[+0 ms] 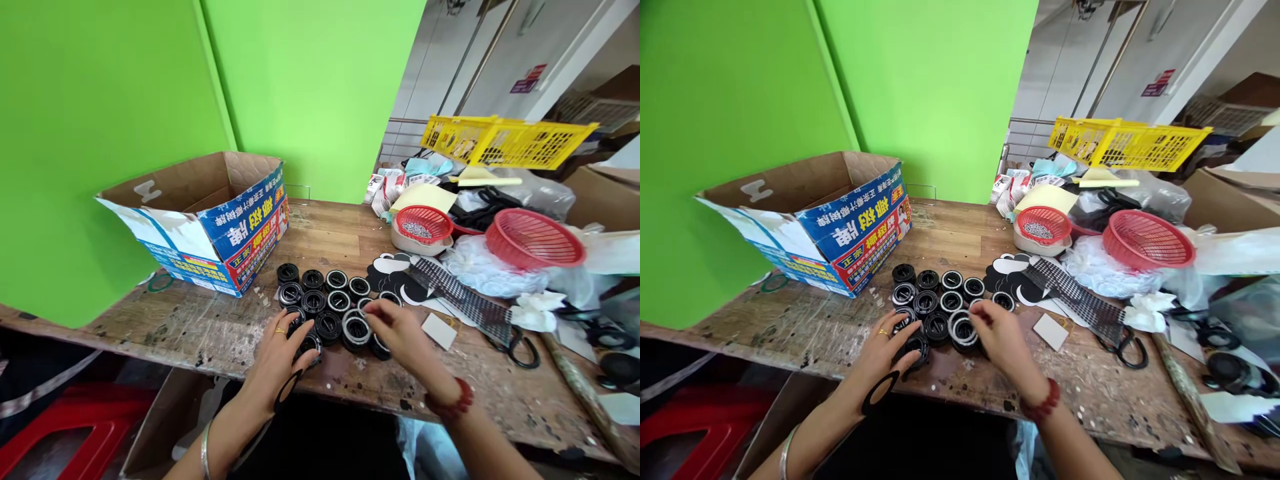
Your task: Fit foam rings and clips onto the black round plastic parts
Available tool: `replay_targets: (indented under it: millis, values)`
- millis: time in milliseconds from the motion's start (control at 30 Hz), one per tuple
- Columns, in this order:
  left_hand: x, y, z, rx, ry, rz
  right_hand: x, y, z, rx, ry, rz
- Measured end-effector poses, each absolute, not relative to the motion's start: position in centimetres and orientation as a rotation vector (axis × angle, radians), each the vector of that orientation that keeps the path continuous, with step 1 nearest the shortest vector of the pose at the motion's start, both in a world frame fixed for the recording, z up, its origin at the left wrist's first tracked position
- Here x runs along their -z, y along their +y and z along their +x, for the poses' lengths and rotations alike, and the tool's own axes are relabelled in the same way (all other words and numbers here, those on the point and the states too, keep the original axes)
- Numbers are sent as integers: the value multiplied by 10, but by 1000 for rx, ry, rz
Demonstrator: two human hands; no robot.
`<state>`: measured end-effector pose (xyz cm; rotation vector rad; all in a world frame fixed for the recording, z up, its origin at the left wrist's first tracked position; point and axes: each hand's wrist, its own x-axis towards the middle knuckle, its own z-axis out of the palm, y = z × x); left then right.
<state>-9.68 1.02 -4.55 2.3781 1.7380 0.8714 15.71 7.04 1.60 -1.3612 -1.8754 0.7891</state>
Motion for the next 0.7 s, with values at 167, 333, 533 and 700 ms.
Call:
replay_targets:
  millis: [167,333,533,700]
  values:
    - [46,12,-89,-727,1791,2505,6,82,105,-742,-1982,-1353]
    - [42,14,-85,-697,1834,2508,20,86,99,-438,-2178,-1345]
    - [31,12,-82,-686,1820,2534,18,72,109,-233,-2318,-1334]
    - [27,7,-80,-664,1842,2525,13,63,117,-239,-2400,-1338]
